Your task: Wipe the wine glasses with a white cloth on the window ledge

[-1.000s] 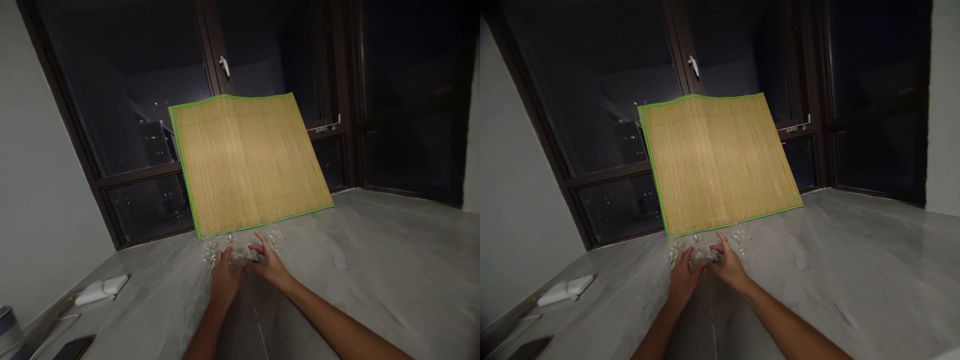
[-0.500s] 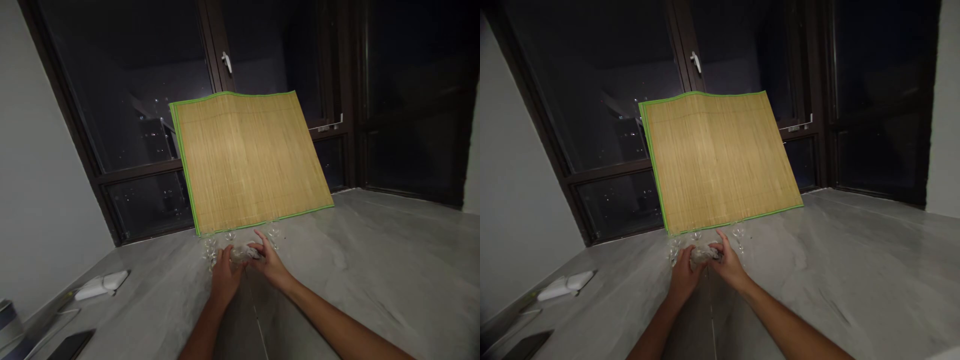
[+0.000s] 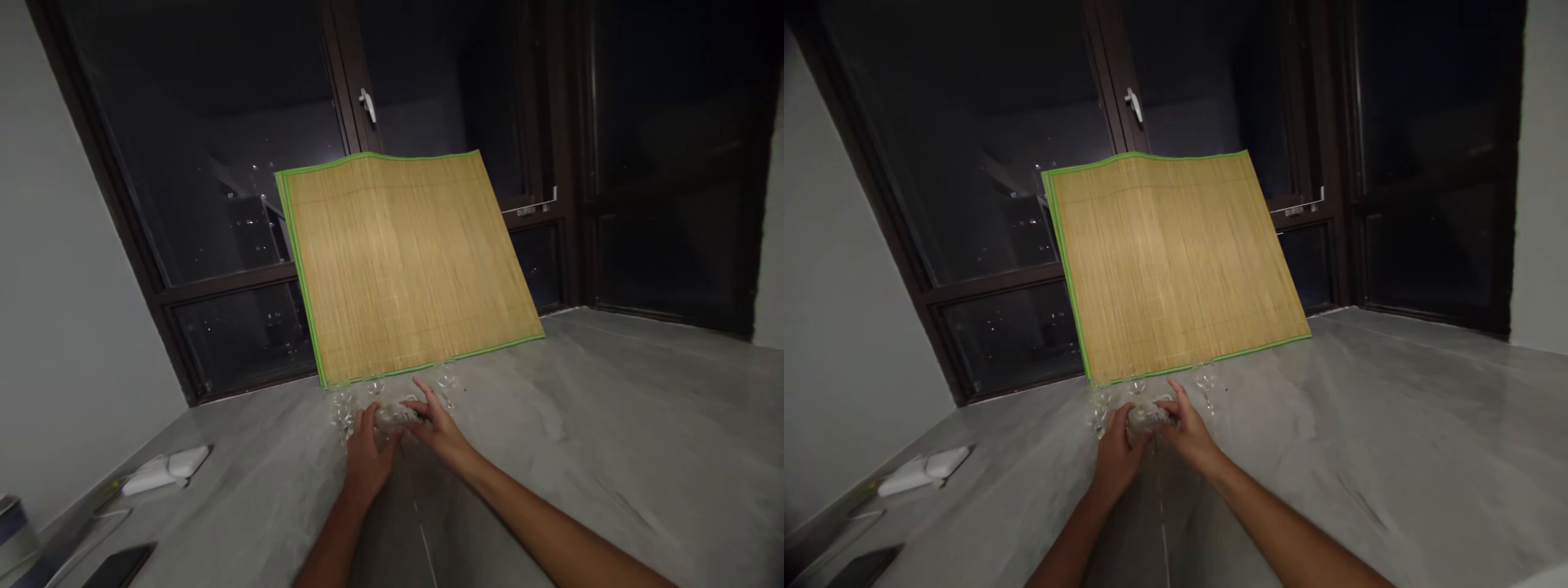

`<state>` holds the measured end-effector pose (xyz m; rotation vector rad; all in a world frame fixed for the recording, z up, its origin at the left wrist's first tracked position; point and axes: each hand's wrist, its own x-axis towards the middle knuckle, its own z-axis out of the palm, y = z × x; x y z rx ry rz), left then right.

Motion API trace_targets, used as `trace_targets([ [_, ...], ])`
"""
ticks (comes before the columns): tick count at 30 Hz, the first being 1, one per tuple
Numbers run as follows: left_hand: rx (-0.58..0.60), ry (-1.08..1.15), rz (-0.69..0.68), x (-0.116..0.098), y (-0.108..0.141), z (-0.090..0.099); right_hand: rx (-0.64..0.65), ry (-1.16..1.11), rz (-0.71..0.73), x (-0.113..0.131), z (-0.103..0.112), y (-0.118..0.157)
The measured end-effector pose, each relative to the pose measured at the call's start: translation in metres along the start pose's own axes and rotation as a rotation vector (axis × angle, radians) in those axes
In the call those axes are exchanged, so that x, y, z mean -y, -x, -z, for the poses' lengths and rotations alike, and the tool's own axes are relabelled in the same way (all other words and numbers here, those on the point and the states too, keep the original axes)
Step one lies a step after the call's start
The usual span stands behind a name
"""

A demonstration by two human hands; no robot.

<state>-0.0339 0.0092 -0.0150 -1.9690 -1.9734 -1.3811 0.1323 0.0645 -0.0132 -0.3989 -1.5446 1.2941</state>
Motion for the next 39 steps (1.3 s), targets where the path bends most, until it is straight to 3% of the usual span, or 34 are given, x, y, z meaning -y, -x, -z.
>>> trace_targets([
  [11, 0.102, -0.036, -0.099, -0.003, 0.003, -0.001, 0.166, -0.005, 0.040, -0.011, -0.003, 0.002],
  [17, 0.043, -0.036, -0.030, 0.000, -0.001, -0.001, 0.035, -0.029, 0.134, -0.008, -0.004, -0.002],
  [22, 0.019, -0.024, 0.030, 0.006, -0.001, -0.002, -0.124, 0.307, 0.252, -0.008, 0.007, -0.007],
  [29, 0.037, -0.084, -0.021, 0.004, 0.000, -0.001, 0.169, 0.479, 0.322, -0.017, 0.016, -0.006],
  [34, 0.036, -0.224, 0.024, -0.002, -0.001, 0.004, 0.128, 0.475, 0.286, -0.011, 0.016, -0.009],
  [39, 0.072, -0.319, 0.034, -0.006, -0.001, 0.005, 0.007, 0.407, 0.165, -0.017, 0.013, -0.014],
])
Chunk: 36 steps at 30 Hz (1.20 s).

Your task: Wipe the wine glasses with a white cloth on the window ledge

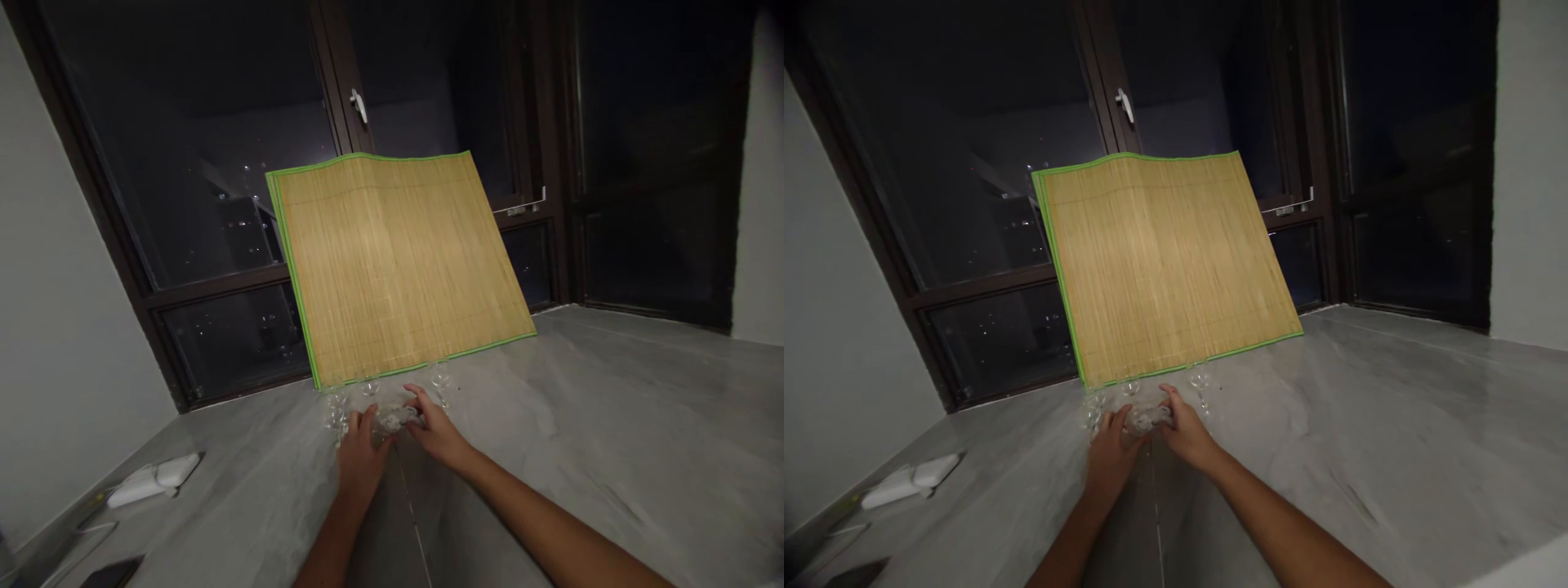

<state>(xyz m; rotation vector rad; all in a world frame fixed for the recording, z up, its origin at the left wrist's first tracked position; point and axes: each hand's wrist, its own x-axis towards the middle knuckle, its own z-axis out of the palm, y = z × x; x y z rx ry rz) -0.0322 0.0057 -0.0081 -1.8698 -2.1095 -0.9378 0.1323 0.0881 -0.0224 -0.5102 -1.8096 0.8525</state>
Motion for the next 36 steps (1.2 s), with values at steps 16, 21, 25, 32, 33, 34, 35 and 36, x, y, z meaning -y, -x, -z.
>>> trace_targets([
  [16, -0.022, 0.450, 0.003, 0.003, 0.002, -0.012, 0.111, -0.128, -0.025, 0.012, 0.005, 0.001],
  [21, -0.010, 0.551, -0.055, -0.003, 0.007, -0.013, 0.058, -0.097, -0.025, 0.019, 0.002, 0.004],
  [25, 0.022, 0.581, -0.052, -0.004, 0.007, -0.015, -0.004, -0.030, -0.012, 0.020, -0.001, 0.006],
  [32, 0.077, 0.682, 0.059, -0.006, 0.011, -0.013, -0.225, -0.051, 0.034, 0.022, 0.002, 0.002],
  [33, 0.069, 0.704, 0.083, -0.006, 0.013, -0.013, -0.265, -0.038, 0.047, 0.024, 0.004, 0.002],
  [34, 0.061, 0.726, 0.106, -0.005, 0.015, -0.012, -0.306, -0.024, 0.060, 0.026, 0.006, 0.001],
  [35, 0.053, 0.746, 0.129, -0.005, 0.016, -0.011, -0.352, -0.010, 0.070, 0.028, 0.009, 0.001],
  [36, 0.040, 0.759, 0.156, -0.004, 0.018, -0.010, -0.401, 0.000, 0.075, 0.029, 0.012, 0.000],
])
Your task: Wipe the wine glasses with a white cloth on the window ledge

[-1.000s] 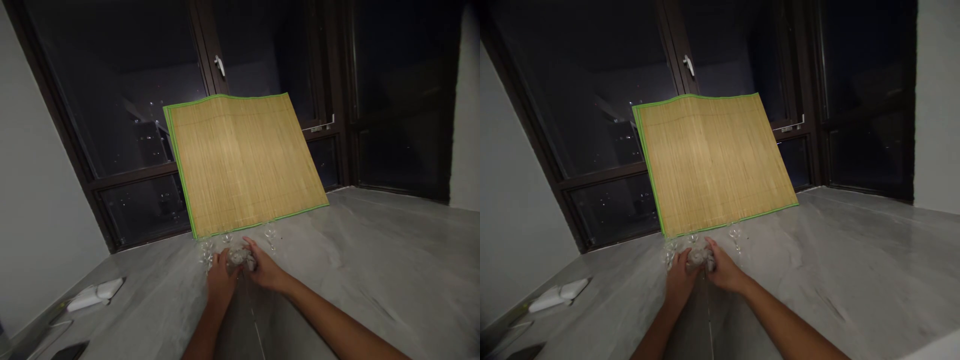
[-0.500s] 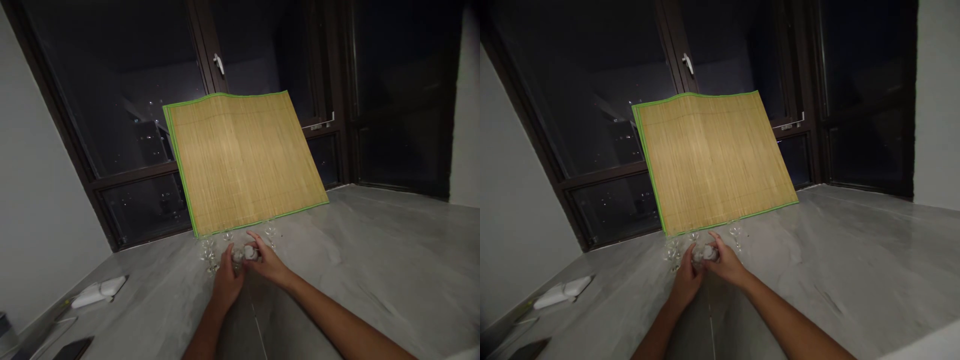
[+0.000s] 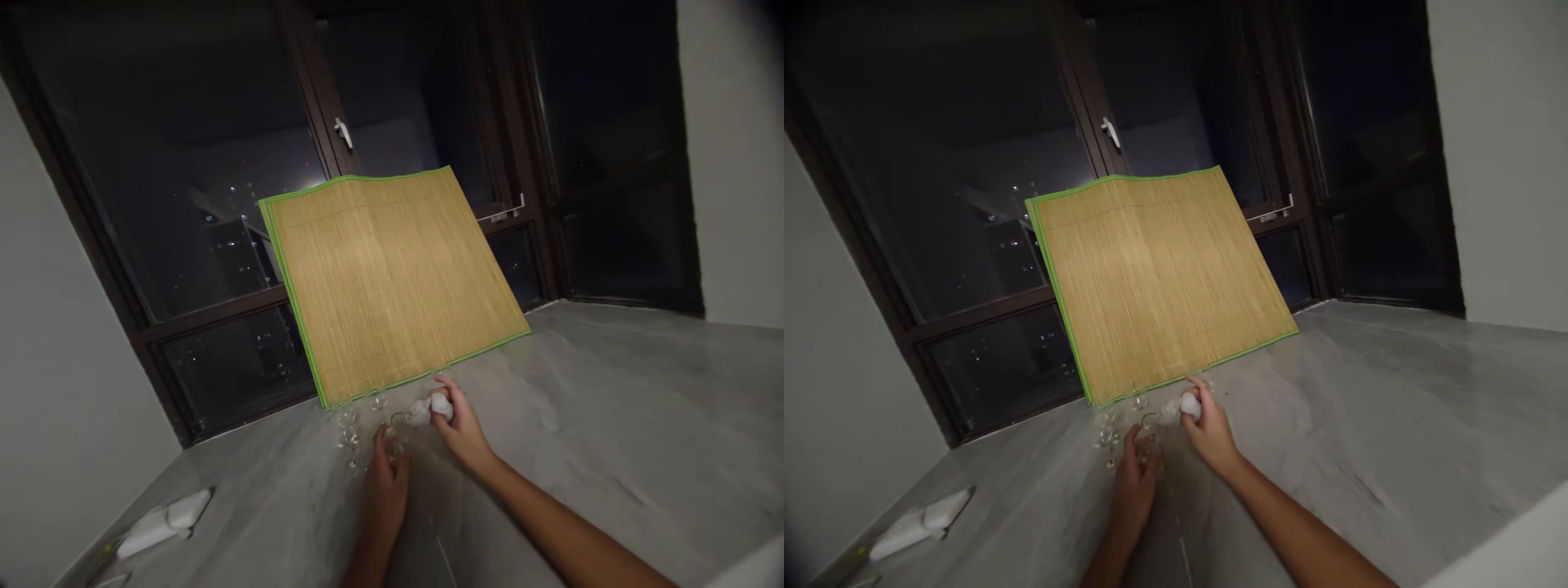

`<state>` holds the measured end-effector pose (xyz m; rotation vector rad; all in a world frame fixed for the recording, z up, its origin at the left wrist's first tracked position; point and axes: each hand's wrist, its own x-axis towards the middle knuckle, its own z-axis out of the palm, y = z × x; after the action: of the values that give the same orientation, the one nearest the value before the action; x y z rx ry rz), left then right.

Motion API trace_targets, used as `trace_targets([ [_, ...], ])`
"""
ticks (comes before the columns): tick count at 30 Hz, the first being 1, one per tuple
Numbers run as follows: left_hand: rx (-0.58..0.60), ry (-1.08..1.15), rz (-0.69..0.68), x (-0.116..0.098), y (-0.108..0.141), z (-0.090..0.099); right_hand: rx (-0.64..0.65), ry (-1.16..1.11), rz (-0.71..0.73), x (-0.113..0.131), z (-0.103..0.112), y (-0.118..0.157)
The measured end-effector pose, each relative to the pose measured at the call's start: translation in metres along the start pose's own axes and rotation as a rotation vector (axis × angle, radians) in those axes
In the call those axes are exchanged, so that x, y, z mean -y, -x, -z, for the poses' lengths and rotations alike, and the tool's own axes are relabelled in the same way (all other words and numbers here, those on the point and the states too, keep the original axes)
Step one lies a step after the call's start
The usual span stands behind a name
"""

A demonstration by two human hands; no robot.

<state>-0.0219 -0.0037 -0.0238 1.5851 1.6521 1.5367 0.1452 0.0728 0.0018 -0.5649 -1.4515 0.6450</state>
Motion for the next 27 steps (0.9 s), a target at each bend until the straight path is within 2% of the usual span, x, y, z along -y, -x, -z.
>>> trace_targets([
  [3, -0.086, 0.017, 0.057, -0.002, 0.004, 0.003, -0.065, -0.010, -0.014, 0.000, 0.007, -0.003],
  [8, -0.158, 0.093, 0.089, -0.007, 0.005, 0.004, 0.161, 0.031, -0.103, -0.003, 0.006, 0.005],
  [11, -0.151, 0.118, 0.088, -0.005, 0.001, 0.002, 0.283, -0.006, -0.156, -0.004, -0.005, 0.016],
  [16, -0.115, 0.167, 0.023, 0.007, -0.016, -0.010, 0.393, -0.260, -0.326, -0.015, -0.033, 0.031],
  [20, -0.105, 0.228, -0.001, 0.016, -0.027, -0.018, 0.371, -0.333, -0.357, -0.029, -0.048, 0.033],
  [22, -0.165, 0.185, -0.029, 0.015, -0.028, -0.014, 0.312, -0.322, -0.393, -0.035, -0.051, 0.032],
  [24, -0.268, 0.049, -0.108, 0.008, -0.025, -0.005, 0.268, -0.310, -0.426, -0.040, -0.051, 0.031],
  [27, -0.500, -0.147, -0.271, -0.005, -0.022, 0.012, 0.235, -0.271, -0.434, -0.047, -0.049, 0.031],
])
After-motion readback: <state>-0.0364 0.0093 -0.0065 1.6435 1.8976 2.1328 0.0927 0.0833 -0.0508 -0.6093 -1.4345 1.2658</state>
